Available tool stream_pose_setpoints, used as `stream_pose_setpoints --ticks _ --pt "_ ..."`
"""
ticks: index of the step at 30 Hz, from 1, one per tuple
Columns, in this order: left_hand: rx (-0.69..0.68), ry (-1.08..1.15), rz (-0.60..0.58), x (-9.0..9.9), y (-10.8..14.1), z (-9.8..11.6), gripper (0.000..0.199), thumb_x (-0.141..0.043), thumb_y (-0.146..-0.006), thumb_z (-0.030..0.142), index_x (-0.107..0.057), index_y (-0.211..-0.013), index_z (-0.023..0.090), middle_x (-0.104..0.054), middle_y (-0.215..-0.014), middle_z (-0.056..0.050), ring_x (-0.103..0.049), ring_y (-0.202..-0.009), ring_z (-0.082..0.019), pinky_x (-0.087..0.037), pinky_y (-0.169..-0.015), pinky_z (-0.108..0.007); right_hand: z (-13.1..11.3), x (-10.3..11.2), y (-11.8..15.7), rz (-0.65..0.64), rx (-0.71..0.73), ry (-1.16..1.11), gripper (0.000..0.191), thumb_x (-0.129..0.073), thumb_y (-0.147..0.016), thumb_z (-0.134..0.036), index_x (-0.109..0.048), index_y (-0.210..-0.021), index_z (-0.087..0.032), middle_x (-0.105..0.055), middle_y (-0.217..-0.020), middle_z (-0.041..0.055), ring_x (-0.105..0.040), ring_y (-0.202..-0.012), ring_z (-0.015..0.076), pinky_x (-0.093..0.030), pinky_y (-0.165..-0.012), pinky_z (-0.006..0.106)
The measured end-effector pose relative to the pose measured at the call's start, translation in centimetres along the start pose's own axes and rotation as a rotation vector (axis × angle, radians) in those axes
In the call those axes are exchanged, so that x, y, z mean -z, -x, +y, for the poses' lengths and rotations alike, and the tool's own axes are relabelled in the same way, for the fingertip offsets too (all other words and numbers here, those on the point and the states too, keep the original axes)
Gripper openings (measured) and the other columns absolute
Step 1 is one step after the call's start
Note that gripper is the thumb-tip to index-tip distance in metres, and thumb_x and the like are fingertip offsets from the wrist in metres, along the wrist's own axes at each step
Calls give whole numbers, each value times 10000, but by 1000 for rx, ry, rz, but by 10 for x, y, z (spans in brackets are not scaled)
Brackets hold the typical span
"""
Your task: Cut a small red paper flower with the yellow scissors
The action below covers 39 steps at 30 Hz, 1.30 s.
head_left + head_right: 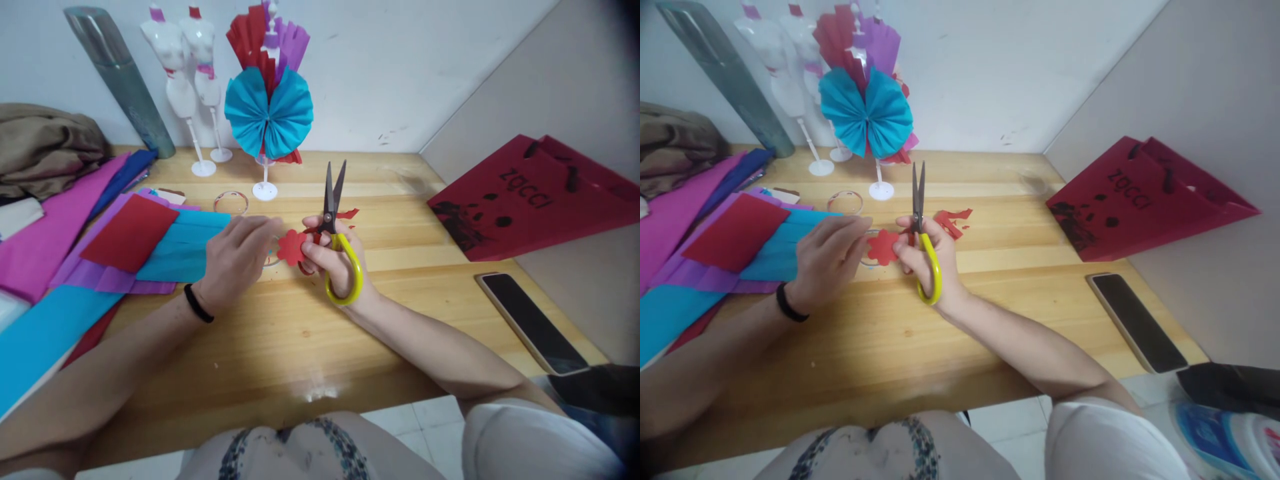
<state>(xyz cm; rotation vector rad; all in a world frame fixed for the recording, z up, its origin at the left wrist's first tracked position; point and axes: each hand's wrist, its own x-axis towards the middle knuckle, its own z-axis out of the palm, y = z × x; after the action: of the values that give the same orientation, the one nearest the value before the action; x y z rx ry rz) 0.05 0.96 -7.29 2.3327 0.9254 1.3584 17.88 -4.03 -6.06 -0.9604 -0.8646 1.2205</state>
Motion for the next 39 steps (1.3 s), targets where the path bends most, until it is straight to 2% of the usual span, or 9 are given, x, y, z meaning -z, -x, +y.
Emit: stream_pose_setpoints --ticks 2,5,9,12,16,20,26,35,39 --pt "286 203 16 -4 -3 1 98 -699 -899 267 -785 -930 231 -768 -880 -57 -697 -811 -208 -560 -801 -363 -1 -1 0 20 17 17 342 -802 -656 -227 -648 -961 -209 -592 -586 -103 -457 -422 62 -374 -429 214" --pt "675 677 -37 -8 -6 4 219 -795 -813 409 -762 -860 197 -739 -755 -34 -663 -640 -165 -548 -622 -307 0 -2 -1 49 18 11 348 -806 -648 -229 -648 -957 -202 -574 -576 -106 -454 -422 60 -367 -426 207" --pt "953 1139 -186 -11 -3 9 469 -826 -753 615 -740 -811 158 -720 -701 -55 -669 -614 -165 -538 -557 -275 3 1 -3 56 29 11 377 -839 -650 -245 -644 -971 -210 -579 -599 -98 -463 -428 67 -372 -432 219" --pt "999 1154 -268 -13 2 16 553 -801 -748 705 -725 -792 160 -712 -708 -53 -665 -616 -169 -529 -539 -269 5 4 -5 66 38 16 398 -861 -659 -250 -644 -991 -218 -594 -639 -89 -470 -440 67 -378 -442 228" --pt "938 1010 -251 -15 7 30 423 -894 -724 529 -750 -860 156 -764 -872 -61 -655 -684 -141 -535 -587 -243 8 4 -5 58 39 20 390 -863 -680 -252 -643 -1000 -225 -581 -637 -94 -470 -440 68 -382 -450 229" --pt "892 920 -216 -16 6 36 294 -870 -729 420 -753 -839 175 -708 -694 -7 -602 -612 -125 -506 -568 -241 11 2 -3 36 19 32 389 -879 -682 -267 -651 -993 -219 -565 -601 -100 -458 -441 70 -381 -457 227" --pt "893 953 -137 -18 6 31 233 -839 -733 383 -721 -723 182 -689 -643 -4 -598 -593 -125 -478 -551 -244 16 2 -1 -2 3 -8 358 -863 -696 -283 -675 -996 -224 -572 -601 -101 -457 -437 72 -374 -453 231" --pt "967 1039 -167 -15 2 24 204 -852 -689 323 -729 -734 167 -672 -647 -1 -595 -597 -105 -457 -531 -209 16 9 -17 56 -32 -120 420 -869 -701 -414 -655 -1001 -213 -703 -666 -44 -496 -421 87 -396 -433 249" --pt "956 1038 -209 -16 1 22 180 -829 -690 311 -714 -711 174 -669 -632 1 -593 -587 -105 -460 -533 -212 17 11 -17 -39 -100 -113 467 -886 -704 -476 -657 -1011 -209 -618 -540 -76 -485 -413 100 -380 -431 244"
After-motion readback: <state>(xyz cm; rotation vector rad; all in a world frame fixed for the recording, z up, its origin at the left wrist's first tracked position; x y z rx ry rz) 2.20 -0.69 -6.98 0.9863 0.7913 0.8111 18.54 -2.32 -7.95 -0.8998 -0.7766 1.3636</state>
